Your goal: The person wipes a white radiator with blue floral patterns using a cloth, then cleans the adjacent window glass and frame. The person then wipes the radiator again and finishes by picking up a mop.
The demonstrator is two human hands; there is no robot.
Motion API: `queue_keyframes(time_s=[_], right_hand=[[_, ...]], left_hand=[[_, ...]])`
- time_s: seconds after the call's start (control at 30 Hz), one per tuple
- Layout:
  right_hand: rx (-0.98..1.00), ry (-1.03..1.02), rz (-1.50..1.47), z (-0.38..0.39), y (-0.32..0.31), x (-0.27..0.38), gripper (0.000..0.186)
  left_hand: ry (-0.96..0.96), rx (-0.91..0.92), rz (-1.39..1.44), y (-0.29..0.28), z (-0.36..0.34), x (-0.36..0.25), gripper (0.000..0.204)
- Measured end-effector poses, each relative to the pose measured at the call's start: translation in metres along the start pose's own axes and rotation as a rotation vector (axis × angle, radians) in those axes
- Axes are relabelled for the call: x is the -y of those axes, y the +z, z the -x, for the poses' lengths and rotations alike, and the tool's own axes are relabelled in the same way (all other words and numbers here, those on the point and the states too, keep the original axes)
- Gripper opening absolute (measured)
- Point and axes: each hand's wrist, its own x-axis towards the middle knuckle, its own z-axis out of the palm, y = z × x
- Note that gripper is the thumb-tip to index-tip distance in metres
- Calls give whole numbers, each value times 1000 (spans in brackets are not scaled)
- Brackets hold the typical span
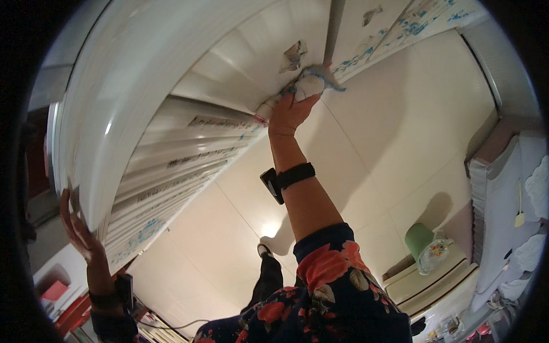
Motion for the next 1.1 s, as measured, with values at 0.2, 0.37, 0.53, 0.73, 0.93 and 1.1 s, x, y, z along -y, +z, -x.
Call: queue_keyframes(time_s=[0.2, 0.37, 0.53, 0.73, 0.93, 1.1], right_hand=[[112, 649, 235, 18, -31, -108, 55], [22, 605, 283, 39, -29, -158, 55], [12, 663, 78, 36, -30, -168, 54], [13, 470, 206, -62, -29, -89, 51], [-17, 220, 13, -159, -4, 42, 53], [81, -93, -411, -195, 15, 147, 56]], left_hand=[[-59, 8, -10, 1, 0, 7, 54], [-112, 39, 5, -4, 2, 4, 57], [-164, 26, 20, -3, 2, 2, 57], [-112, 54, 75, 0, 0, -3, 58], [-3, 57, 42, 2, -6, -7, 59], [-12, 9, -50, 5, -4, -4, 57]])
